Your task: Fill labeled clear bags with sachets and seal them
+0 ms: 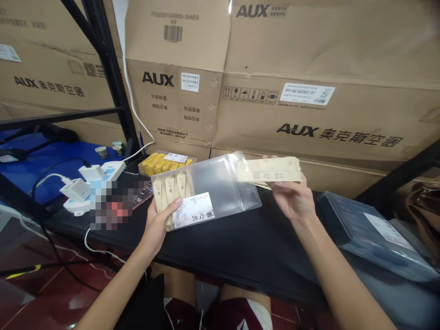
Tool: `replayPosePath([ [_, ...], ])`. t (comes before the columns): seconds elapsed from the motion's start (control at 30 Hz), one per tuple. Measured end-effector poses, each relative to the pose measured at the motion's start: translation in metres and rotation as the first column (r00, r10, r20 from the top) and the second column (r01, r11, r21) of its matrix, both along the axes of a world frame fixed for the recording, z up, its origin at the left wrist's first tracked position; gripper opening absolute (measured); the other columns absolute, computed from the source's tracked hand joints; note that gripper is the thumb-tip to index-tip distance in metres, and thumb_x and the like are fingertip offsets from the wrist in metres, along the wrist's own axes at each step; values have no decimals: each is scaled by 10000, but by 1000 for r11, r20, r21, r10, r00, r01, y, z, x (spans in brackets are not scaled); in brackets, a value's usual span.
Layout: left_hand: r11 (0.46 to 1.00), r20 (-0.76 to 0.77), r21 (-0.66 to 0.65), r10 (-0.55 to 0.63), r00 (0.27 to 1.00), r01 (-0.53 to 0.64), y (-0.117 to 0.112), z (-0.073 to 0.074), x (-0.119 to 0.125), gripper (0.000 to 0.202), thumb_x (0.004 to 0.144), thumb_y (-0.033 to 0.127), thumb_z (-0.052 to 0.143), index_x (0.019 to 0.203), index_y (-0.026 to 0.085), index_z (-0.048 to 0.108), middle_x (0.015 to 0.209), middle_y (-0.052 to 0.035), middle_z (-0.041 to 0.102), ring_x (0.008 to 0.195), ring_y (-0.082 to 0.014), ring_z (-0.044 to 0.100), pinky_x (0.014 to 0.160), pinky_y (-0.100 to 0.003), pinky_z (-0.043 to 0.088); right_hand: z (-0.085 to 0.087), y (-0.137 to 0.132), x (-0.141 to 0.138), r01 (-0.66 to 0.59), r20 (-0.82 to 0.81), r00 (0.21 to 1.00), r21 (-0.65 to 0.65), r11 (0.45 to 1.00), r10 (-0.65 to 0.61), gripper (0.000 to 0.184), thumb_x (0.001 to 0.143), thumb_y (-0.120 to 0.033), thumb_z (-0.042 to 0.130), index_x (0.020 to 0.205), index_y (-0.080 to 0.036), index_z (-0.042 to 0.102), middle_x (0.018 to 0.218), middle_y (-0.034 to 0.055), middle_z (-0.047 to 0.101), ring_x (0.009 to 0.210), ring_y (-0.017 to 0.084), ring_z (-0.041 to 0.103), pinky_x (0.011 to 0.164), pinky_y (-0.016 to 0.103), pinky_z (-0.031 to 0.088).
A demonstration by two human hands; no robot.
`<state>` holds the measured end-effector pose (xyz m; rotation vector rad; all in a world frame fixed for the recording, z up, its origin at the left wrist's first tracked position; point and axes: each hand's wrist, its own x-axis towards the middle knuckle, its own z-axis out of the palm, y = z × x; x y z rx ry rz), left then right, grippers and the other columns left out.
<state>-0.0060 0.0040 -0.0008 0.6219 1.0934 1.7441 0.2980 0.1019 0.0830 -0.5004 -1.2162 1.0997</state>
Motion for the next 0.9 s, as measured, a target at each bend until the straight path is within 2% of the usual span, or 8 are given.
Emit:
replayPosePath([
  [0.13, 1000, -30, 5, -26, 999, 26, -1, 0, 0, 776, 688, 382, 1007, 1375, 154, 729, 1267, -164, 810, 1165, -369, 785, 1007, -450, 640, -5, -7, 3, -115, 317, 940, -47, 992, 124, 606, 577, -221, 969, 1139, -285, 749, 1102, 32, 824, 1051, 307, 792, 866, 432, 678],
  [0.27, 993, -139, 28, -110, 984, 115, -4, -4, 0, 757, 632, 366, 1036, 1299, 153, 748, 1230, -166, 820, 1133, -377, 790, 938, -417, 645, -10, -23, -20, -178, 713, 677, -82, 981, 183, 356, 743, -434, 964, 998, -235, 815, 957, 45, 825, 856, 265, 786, 777, 420, 680],
  [0.37, 975, -246, 44, -199, 948, 217, -6, -7, 0, 708, 619, 333, 1044, 1246, 170, 760, 1181, -154, 830, 1072, -372, 803, 893, -402, 642, -20, -35, -46, -202, 825, 556, 23, 979, 96, 258, 913, -502, 831, 1024, -269, 842, 912, 29, 830, 843, 257, 779, 786, 421, 675],
  [0.53, 963, -217, 112, -216, 952, 244, -3, -9, -1, 628, 804, 512, 924, 1312, 185, 753, 1287, -142, 807, 1219, -378, 760, 1011, -403, 603, -46, -41, -67, -4, 789, 592, 206, 978, -164, 367, 953, -574, 763, 1161, -286, 854, 894, 43, 856, 642, 228, 714, 702, 443, 664],
  [0.6, 962, -163, 117, -227, 960, 247, -1, -10, -1, 625, 875, 589, 839, 1337, 177, 749, 1320, -139, 797, 1254, -379, 743, 1040, -407, 588, -53, -41, -68, 37, 758, 620, 233, 972, -205, 433, 956, -571, 754, 1255, -270, 838, 900, 50, 860, 637, 227, 713, 714, 454, 674],
  [0.7, 969, -138, 81, -221, 966, 233, 2, -10, -2, 636, 869, 592, 846, 1336, 171, 748, 1284, -132, 809, 1213, -370, 760, 999, -395, 599, -53, -43, -69, -4, 716, 681, 215, 977, -155, 461, 957, -507, 768, 1348, -265, 805, 918, 46, 864, 746, 250, 781, 798, 475, 697],
  [0.83, 991, -67, 44, -123, 990, 126, 4, -7, -2, 694, 793, 593, 909, 1305, 153, 753, 1214, -132, 827, 1144, -360, 787, 969, -394, 610, -38, -49, -68, -152, 695, 718, 118, 981, 28, 425, 984, -410, 740, 1398, -319, 768, 1212, 38, 850, 1145, 297, 810, 1038, 557, 664],
  [0.9, 996, -1, 36, -85, 996, 85, 3, -5, -2, 701, 770, 576, 929, 1291, 140, 757, 1204, -139, 830, 1144, -361, 789, 991, -406, 611, -27, -45, -63, -146, 667, 744, 106, 984, 39, 311, 969, -397, 757, 1257, -308, 838, 1188, 45, 856, 1070, 303, 831, 972, 547, 690],
])
